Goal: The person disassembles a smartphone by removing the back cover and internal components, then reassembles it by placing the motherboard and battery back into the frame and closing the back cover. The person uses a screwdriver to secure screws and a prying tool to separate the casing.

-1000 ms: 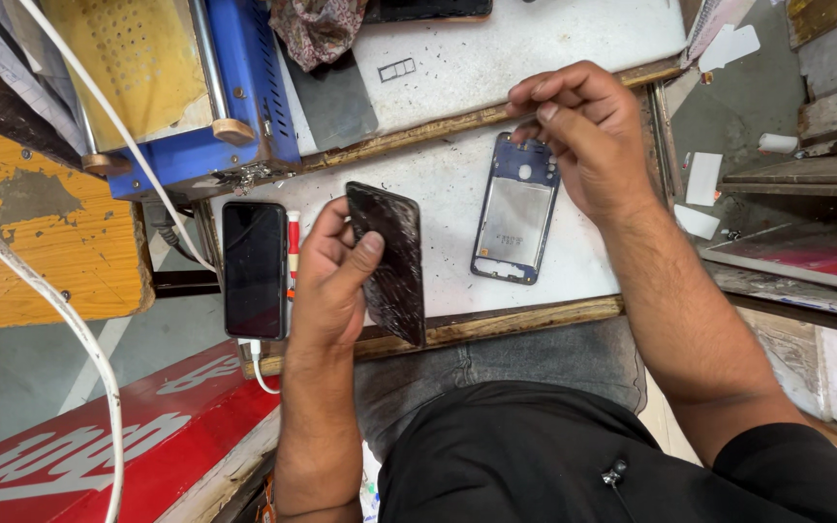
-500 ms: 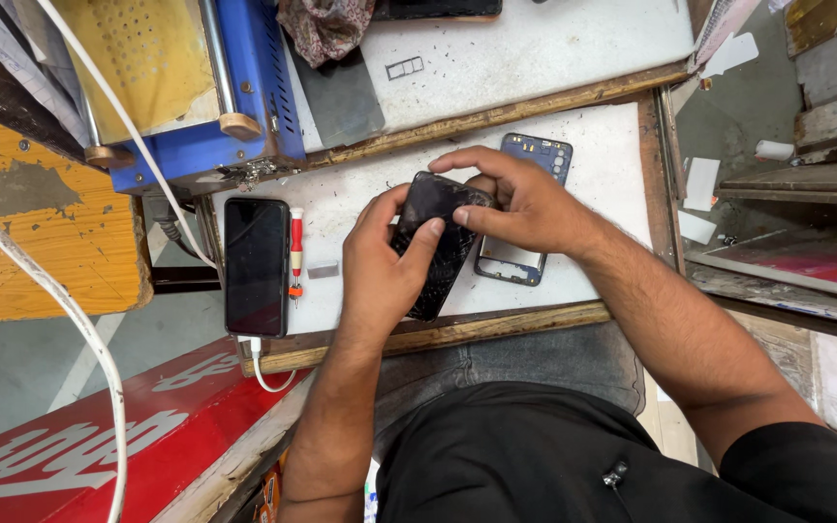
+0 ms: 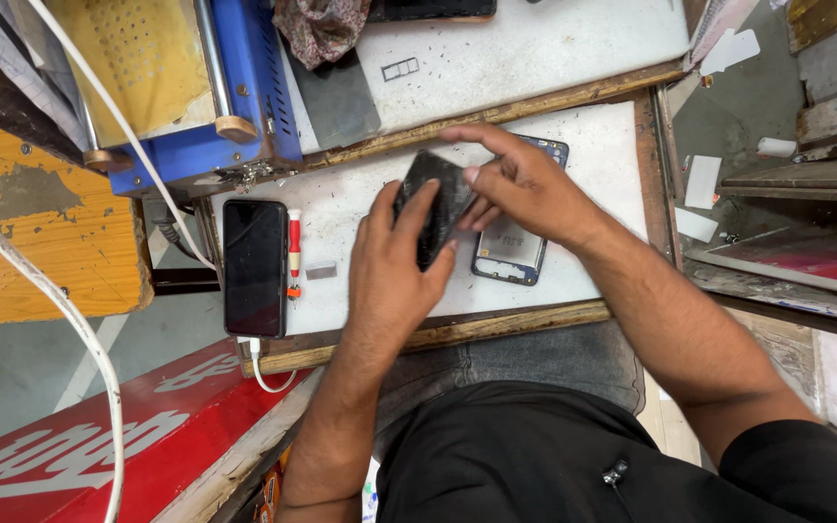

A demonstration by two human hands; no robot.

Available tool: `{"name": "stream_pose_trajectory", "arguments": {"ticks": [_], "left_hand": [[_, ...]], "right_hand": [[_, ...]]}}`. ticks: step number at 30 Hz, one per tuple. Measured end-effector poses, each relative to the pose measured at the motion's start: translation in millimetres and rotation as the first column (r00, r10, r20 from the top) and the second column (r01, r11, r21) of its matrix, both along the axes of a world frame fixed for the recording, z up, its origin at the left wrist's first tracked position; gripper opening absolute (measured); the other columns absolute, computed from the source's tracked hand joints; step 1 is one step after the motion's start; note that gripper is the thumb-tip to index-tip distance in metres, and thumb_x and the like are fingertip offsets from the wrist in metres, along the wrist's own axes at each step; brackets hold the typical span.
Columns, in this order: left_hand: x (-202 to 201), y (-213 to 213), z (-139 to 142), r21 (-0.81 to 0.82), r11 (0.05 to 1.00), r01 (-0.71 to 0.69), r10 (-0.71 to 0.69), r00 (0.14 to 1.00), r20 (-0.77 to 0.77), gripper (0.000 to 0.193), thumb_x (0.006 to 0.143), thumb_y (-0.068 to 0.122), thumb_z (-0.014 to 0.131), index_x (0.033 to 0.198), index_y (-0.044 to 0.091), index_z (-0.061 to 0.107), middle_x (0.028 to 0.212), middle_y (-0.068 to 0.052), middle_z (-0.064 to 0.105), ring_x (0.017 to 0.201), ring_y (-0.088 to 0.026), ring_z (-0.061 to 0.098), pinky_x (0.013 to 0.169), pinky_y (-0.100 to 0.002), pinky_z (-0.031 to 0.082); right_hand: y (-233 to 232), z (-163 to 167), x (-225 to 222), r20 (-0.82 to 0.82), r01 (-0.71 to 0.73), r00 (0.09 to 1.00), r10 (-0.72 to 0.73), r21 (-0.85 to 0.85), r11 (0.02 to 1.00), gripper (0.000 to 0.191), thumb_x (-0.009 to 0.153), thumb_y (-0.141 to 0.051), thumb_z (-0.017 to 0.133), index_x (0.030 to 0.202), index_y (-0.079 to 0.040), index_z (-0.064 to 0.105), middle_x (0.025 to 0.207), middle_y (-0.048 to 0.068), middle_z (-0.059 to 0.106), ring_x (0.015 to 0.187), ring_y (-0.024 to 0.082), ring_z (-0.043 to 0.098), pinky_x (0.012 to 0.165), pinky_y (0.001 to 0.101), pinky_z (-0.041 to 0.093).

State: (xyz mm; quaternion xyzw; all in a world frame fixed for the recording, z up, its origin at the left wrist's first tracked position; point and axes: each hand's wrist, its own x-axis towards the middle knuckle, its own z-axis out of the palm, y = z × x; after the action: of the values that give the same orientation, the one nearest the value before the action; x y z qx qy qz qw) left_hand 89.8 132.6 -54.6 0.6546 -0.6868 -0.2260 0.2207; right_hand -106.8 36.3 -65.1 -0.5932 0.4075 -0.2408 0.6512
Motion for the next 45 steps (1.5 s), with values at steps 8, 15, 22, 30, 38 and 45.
{"name": "stream_pose_trajectory", "arguments": {"ticks": [8,15,22,30,38,45], "left_hand": [[13.7,6.9,-23.9,-0.029,0.994,-0.106,0.110,0.972,0.205,0.068,0.085,0.030,0.083,0.145,0.011,0.056,0.145,-0.030,0.042,0.129,-0.043,0.045,0.103,-0.057,0.045],[6.4,10.3,-32.3,-0.023,0.994,-0.103,0.105,0.940,0.326,0.066,0.089,0.034,0.080,0.145,0.011,0.056,0.146,-0.031,0.041,0.130,-0.045,0.042,0.099,-0.062,0.041],[1.8,15.0,-36.9,-0.195,0.975,-0.107,0.171,0.923,0.346,0.056,0.087,0.035,0.080,0.133,0.008,0.065,0.142,-0.028,0.046,0.133,-0.047,0.039,0.105,-0.066,0.033],[-40.6,17.8,-40.1,-0.304,0.946,0.109,-0.056,0.983,0.176,0.025,0.093,0.024,0.078,0.113,0.010,0.077,0.110,-0.007,0.065,0.115,-0.028,0.052,0.101,-0.050,0.041],[-49.3,16.9,-38.4,-0.110,0.991,0.069,-0.038,0.964,0.262,0.020,0.092,0.021,0.077,0.102,0.003,0.076,0.097,-0.012,0.066,0.101,-0.029,0.054,0.084,-0.048,0.042],[-32.8,9.1,-44.8,-0.158,0.980,0.121,-0.071,0.953,0.293,0.017,0.092,0.017,0.075,0.102,0.004,0.078,0.099,-0.013,0.067,0.103,-0.028,0.055,0.086,-0.047,0.044]], "right_hand": [[-17.3,-5.5,-27.6,0.155,0.437,0.897,-0.414,-0.166,0.884,0.030,0.114,-0.019,0.044,0.136,-0.005,0.060,0.099,0.014,0.075,0.070,0.014,0.071,0.056,0.0243,0.058],[-18.3,-12.3,-34.9,0.255,0.506,0.851,-0.458,-0.165,0.847,0.022,0.115,-0.014,0.046,0.128,-0.003,0.061,0.096,0.013,0.074,0.072,0.013,0.071,0.056,0.0233,0.054],[-21.3,-12.4,-36.6,0.093,0.484,0.872,-0.481,-0.319,0.815,0.017,0.113,-0.008,0.052,0.120,-0.002,0.066,0.095,0.008,0.076,0.072,0.008,0.070,0.056,0.0210,0.052],[-24.6,-15.5,-36.3,-0.295,0.246,0.774,-0.560,-0.675,0.696,0.011,0.104,-0.013,0.070,0.103,-0.004,0.076,0.083,0.006,0.077,0.069,0.011,0.071,0.060,0.0272,0.055],[-25.3,-19.3,-43.3,-0.530,0.096,0.638,-0.559,-0.666,0.740,0.023,0.100,-0.029,0.079,0.094,-0.007,0.078,0.077,0.007,0.076,0.064,0.017,0.072,0.059,0.0348,0.058],[-23.6,-15.5,-38.8,-0.624,0.057,0.598,-0.504,-0.594,0.802,0.025,0.099,-0.033,0.078,0.096,-0.009,0.079,0.074,0.008,0.076,0.058,0.019,0.070,0.054,0.0372,0.056]]}}
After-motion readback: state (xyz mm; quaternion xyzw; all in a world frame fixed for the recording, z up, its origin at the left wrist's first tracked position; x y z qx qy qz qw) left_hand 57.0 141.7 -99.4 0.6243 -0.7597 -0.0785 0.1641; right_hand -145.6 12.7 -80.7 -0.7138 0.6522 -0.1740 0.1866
